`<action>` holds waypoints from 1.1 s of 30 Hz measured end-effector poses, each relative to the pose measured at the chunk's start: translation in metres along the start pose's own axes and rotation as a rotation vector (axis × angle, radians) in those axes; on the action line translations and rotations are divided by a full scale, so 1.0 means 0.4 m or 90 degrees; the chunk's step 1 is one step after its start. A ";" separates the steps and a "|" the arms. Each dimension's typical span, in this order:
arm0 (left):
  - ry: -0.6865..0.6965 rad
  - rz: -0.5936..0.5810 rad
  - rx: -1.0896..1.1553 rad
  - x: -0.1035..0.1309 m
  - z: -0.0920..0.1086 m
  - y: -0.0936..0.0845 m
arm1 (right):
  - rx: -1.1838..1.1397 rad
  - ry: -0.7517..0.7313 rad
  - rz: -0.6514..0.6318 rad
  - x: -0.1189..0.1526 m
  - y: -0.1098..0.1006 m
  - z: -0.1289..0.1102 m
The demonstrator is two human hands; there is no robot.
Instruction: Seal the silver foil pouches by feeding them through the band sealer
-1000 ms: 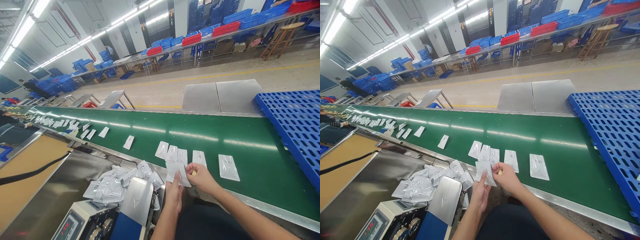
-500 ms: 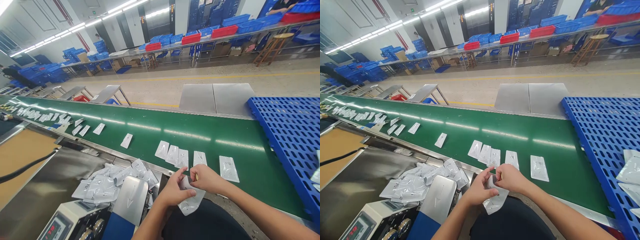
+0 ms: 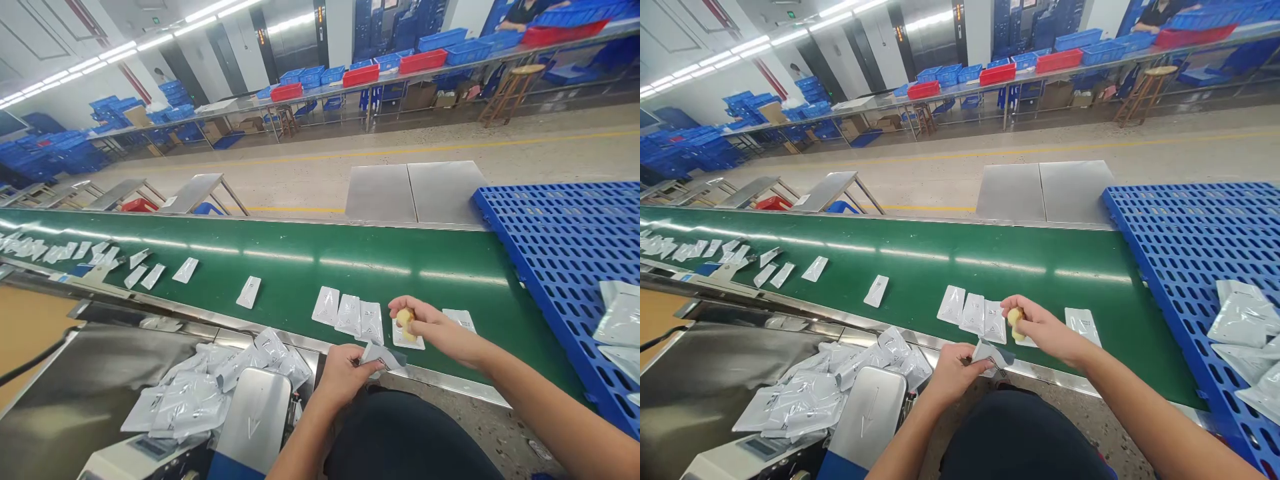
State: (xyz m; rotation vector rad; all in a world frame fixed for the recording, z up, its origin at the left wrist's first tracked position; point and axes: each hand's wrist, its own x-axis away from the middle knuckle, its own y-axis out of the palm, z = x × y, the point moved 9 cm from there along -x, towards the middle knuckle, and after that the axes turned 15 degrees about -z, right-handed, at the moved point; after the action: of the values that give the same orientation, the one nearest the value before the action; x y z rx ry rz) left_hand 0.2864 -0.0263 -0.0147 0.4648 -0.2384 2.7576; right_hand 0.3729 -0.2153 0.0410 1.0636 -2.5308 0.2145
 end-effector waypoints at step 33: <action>0.073 0.129 -0.034 0.007 0.025 0.048 | 0.170 -0.107 0.125 0.066 0.042 0.047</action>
State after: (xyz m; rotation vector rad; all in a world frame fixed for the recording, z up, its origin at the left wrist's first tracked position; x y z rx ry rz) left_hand 0.2800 -0.0454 -0.0063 0.2810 -0.3483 2.9546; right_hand 0.3385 -0.2262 0.0348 0.9599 -2.8186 0.5517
